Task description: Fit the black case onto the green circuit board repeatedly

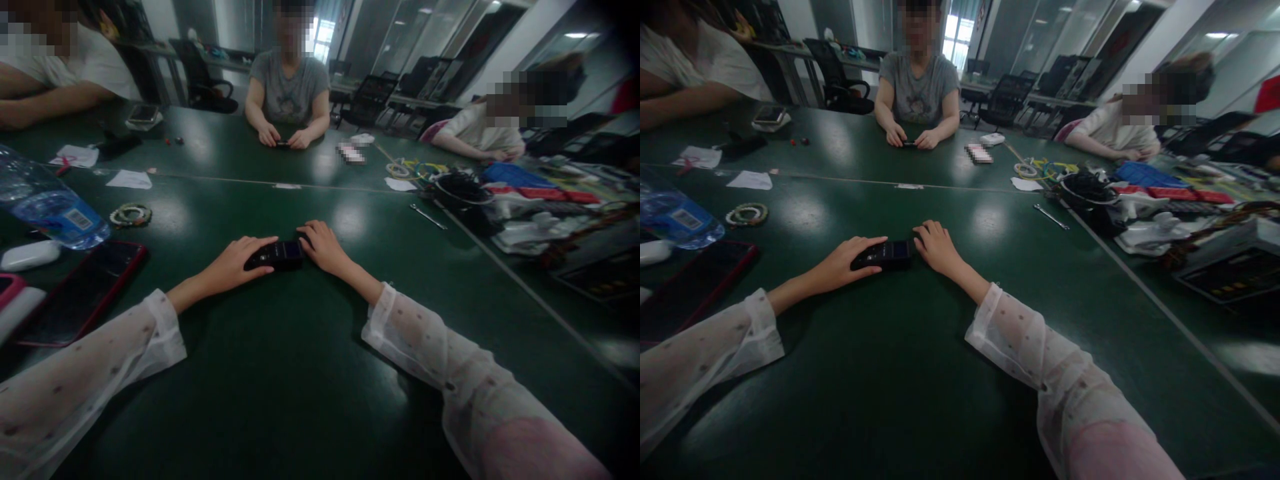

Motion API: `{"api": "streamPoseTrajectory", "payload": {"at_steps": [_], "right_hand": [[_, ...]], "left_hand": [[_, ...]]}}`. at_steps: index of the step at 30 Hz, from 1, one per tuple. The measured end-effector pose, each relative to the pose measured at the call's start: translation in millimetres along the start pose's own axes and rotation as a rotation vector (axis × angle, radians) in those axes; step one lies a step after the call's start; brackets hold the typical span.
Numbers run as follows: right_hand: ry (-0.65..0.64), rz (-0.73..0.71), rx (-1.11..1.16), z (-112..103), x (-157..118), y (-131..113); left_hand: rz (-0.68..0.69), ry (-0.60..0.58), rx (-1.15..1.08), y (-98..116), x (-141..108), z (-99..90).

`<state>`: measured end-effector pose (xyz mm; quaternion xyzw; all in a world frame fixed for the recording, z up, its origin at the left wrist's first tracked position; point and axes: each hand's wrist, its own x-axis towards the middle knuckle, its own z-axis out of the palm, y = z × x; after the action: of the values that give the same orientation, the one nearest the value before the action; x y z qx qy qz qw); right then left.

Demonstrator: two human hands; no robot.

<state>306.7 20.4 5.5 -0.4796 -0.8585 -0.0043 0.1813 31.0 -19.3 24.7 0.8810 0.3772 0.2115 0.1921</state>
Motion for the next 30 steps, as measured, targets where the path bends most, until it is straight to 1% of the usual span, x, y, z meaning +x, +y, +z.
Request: {"api": "streamPoseTrajectory", "payload": {"at_steps": [3,6,13,17,30], "right_hand": [[-0.011,0.002,0.001,-1.9,-0.6,-0.7],[-0.015,0.001,0.003,-2.4,-0.8,-0.8],[0.016,-0.005,0.012,-0.1,-0.8,-0.6],[0.013,-0.001,0.015,-0.4,-0.7,-0.8],[0.005,0.020,0.018,-1.7,-0.2,-2.7]], "left_hand": [[0.002,-0.001,0.023,1.4,-0.3,0.1],[-0.035,0.018,0.068,3.0,-0.8,0.8],[-0.183,0.147,0.169,-4.1,-1.1,7.3],[-0.192,0.186,0.163,-9.3,-1.2,9.2],[-0.188,0.160,0.161,-6.0,-0.7,5.0]]}}
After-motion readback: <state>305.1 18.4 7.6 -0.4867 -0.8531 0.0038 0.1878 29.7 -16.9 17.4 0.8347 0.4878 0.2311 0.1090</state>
